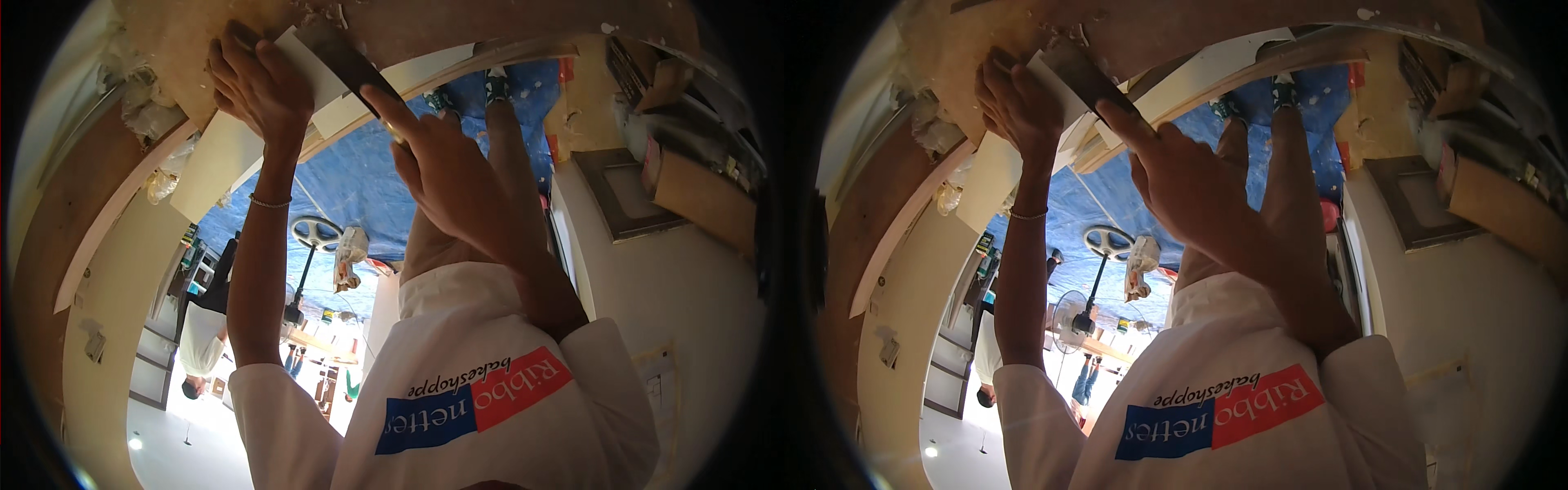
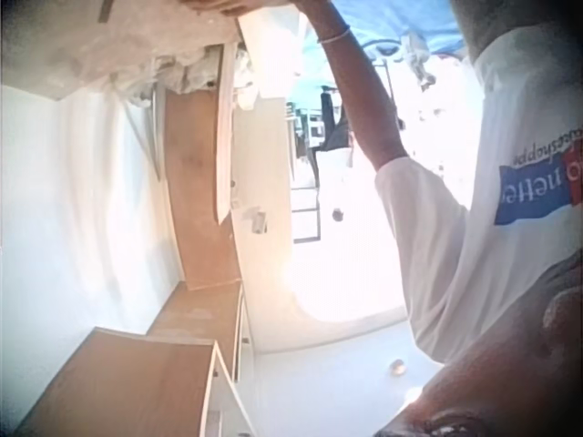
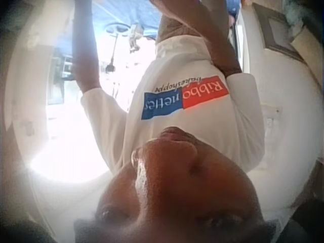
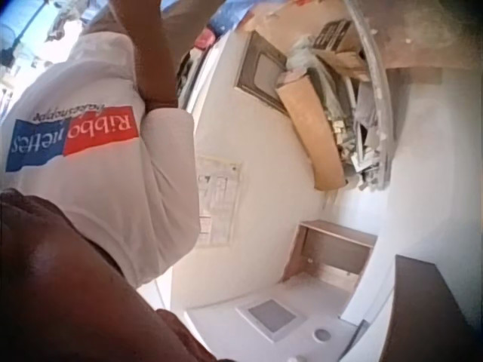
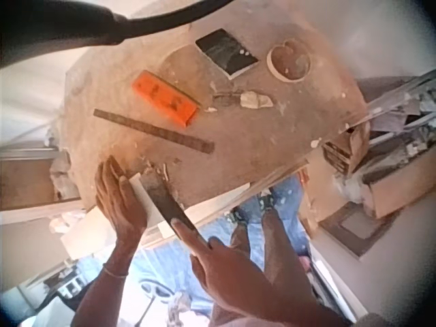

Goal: The person uses a chisel to carve and shape the edges of a wooden plank on a workbench. They then use a sanding block to smooth the surfaces of the wood, flipping the plank to work on different sides.

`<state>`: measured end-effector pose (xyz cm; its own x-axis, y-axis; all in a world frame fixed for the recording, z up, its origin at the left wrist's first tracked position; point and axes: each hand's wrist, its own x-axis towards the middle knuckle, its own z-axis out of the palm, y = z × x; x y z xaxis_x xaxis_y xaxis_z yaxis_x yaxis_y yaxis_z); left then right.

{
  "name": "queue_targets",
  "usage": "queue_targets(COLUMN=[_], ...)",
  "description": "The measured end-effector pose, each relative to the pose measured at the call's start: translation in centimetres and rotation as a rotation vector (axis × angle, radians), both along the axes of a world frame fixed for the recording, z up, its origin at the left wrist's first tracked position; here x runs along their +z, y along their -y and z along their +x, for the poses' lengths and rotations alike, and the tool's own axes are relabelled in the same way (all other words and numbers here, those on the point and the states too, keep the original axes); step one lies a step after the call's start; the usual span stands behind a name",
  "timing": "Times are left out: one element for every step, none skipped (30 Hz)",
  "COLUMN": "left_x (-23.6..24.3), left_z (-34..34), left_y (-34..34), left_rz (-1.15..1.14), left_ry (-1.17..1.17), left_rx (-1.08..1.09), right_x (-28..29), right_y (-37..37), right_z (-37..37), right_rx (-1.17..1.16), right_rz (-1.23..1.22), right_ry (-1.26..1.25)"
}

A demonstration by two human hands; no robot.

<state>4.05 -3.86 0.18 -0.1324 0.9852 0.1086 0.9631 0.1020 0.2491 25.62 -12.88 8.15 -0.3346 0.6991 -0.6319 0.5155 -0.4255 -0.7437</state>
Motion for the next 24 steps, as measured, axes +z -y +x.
queue_targets(left_x=[0.0, -0.1, -0.2, -0.2, -0.1, -0.1, -0.1, -0.1, 0.0, 0.0, -0.1, -0.1, -0.2, -0.2, -0.3, -0.4, -0.4, -0.4, -0.4, -0.4, -0.5, -0.5, -0.6, -0.6], left_z=[0.1, -0.2, -0.2, -0.2, -0.1, 0.0, 0.0, 0.1, 0.2, 0.1, -0.2, -0.2, -0.2, -0.2, -0.3, -0.4, -0.5, -0.5, -0.4, -0.4, -0.4, -0.5, -0.6, -0.5], left_y=[0.1, 0.3, 0.3, 0.2, 0.3, 0.4, 0.2, -0.1, -0.2, 0.1, 0.1, 0.2, 0.2, 0.4, 0.5, 0.3, 0.0, -0.1, 0.3, 0.4, 0.2, -0.1, -0.1, 0.3], left_rz=[0.003, 0.006, 0.015, 0.023, 0.020, 0.017, 0.015, 0.016, 0.018, 0.018, 0.024, 0.030, 0.038, 0.040, 0.041, 0.034, 0.031, 0.028, 0.023, 0.023, 0.028, 0.044, 0.050, 0.045], left_ry=[0.002, 0.000, 0.000, 0.000, 0.004, 0.008, 0.007, 0.007, 0.007, -0.001, -0.007, -0.014, -0.003, 0.002, 0.007, -0.007, -0.017, -0.027, -0.018, -0.012, -0.004, -0.011, -0.016, -0.021], left_rx=[-0.009, -0.014, -0.016, -0.007, -0.003, 0.001, -0.005, -0.007, -0.009, -0.006, -0.003, 0.000, -0.010, -0.021, -0.032, -0.019, -0.005, 0.010, 0.018, 0.023, 0.025, 0.010, -0.003, -0.017], right_x=[-0.5, 0.2, 1.3, 1.4, 1.7, 1.5, 1.2, 1.0, 0.8, 1.0, 1.0, 1.4, 1.9, 2.4, 2.7, 2.5, 2.6, 2.1, 1.8, 1.4, 0.6, -0.1, -0.7, -1.4], right_y=[-0.4, -0.1, 0.5, 0.7, 0.9, 1.0, 1.2, 1.5, 1.7, 1.9, 1.8, 1.6, 1.3, 1.0, 0.9, 0.8, 0.9, 1.0, 1.6, 2.1, 2.9, 3.2, 3.2, 2.6], right_z=[-0.1, 0.1, 0.7, 0.8, 1.0, 1.0, 0.9, 1.0, 1.2, 1.4, 1.4, 1.5, 1.5, 1.4, 1.3, 1.2, 1.2, 1.3, 1.2, 1.1, 0.8, 0.5, 0.2, -0.4], right_rx=[-0.040, 0.054, 0.149, 0.189, 0.223, 0.205, 0.186, 0.170, 0.154, 0.155, 0.156, 0.174, 0.191, 0.209, 0.226, 0.220, 0.214, 0.185, 0.155, 0.121, 0.083, 0.041, 0.001, -0.045], right_rz=[-0.018, 0.173, 0.369, 0.461, 0.547, 0.527, 0.508, 0.492, 0.475, 0.475, 0.483, 0.506, 0.529, 0.546, 0.562, 0.552, 0.545, 0.511, 0.465, 0.424, 0.376, 0.343, 0.309, 0.279], right_ry=[-0.055, 0.084, 0.223, 0.276, 0.338, 0.312, 0.287, 0.261, 0.235, 0.243, 0.250, 0.290, 0.330, 0.364, 0.397, 0.387, 0.376, 0.322, 0.272, 0.222, 0.178, 0.131, 0.085, 0.038])
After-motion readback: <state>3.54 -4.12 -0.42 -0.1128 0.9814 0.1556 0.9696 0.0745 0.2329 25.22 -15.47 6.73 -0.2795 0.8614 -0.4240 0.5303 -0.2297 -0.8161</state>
